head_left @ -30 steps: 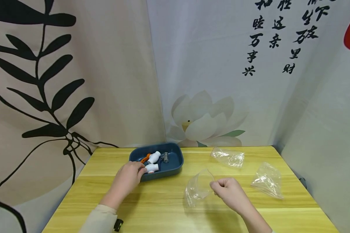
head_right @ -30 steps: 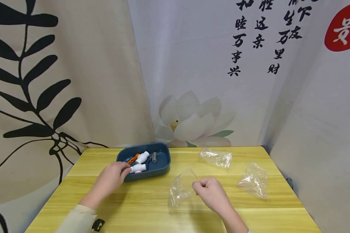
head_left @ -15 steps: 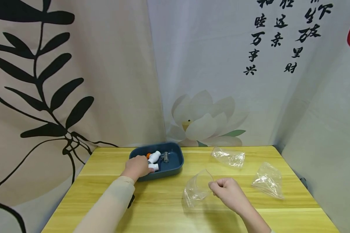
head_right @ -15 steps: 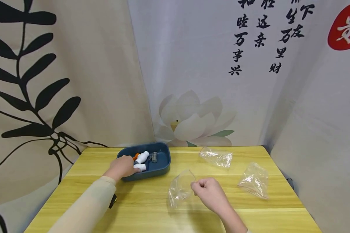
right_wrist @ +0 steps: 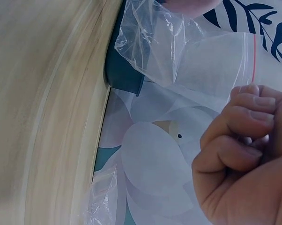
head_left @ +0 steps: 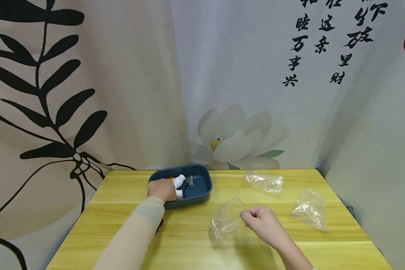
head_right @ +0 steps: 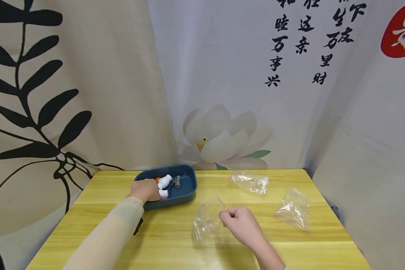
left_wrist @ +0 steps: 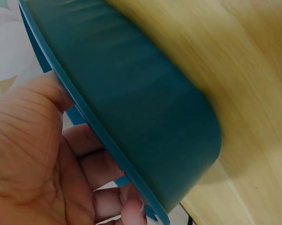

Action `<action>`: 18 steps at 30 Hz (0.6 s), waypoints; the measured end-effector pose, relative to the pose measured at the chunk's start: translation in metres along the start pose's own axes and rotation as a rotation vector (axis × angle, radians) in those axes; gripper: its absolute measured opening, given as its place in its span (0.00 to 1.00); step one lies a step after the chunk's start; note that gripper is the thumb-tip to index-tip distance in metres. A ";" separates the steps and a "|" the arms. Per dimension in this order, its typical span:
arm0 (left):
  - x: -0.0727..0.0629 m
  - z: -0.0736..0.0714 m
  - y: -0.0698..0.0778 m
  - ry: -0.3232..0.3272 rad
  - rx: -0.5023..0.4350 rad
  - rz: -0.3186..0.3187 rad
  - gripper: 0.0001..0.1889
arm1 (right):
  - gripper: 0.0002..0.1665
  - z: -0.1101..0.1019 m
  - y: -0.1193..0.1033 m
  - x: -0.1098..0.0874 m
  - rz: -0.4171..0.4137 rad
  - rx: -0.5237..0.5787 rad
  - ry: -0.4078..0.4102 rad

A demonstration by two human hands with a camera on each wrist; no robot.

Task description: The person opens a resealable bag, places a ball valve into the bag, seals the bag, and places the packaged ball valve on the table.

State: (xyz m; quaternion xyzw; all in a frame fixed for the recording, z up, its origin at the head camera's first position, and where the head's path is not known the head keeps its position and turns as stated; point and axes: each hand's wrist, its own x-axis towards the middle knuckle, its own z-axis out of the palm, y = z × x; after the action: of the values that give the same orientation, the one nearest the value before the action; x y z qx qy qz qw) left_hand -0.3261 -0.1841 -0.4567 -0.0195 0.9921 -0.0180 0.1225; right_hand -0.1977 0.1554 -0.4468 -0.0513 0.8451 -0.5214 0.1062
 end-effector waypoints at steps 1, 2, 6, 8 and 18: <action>0.001 -0.001 0.002 -0.011 -0.002 -0.013 0.25 | 0.27 0.000 0.000 0.000 0.001 0.002 -0.002; 0.002 -0.001 0.004 -0.020 -0.004 -0.022 0.23 | 0.27 0.000 0.000 0.001 -0.001 0.005 -0.004; 0.008 -0.001 0.009 -0.050 -0.016 -0.051 0.15 | 0.27 0.002 0.000 0.000 -0.007 0.014 -0.016; 0.010 0.001 0.010 -0.054 -0.022 -0.061 0.15 | 0.27 0.003 0.000 0.000 -0.012 0.014 -0.020; 0.014 0.011 0.009 -0.008 -0.071 -0.083 0.32 | 0.27 0.003 0.000 0.000 -0.016 0.027 -0.021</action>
State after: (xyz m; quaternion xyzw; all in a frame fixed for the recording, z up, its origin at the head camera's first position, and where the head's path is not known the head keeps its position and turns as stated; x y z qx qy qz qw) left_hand -0.3378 -0.1760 -0.4709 -0.0648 0.9900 0.0121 0.1246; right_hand -0.1974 0.1530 -0.4483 -0.0620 0.8363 -0.5331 0.1117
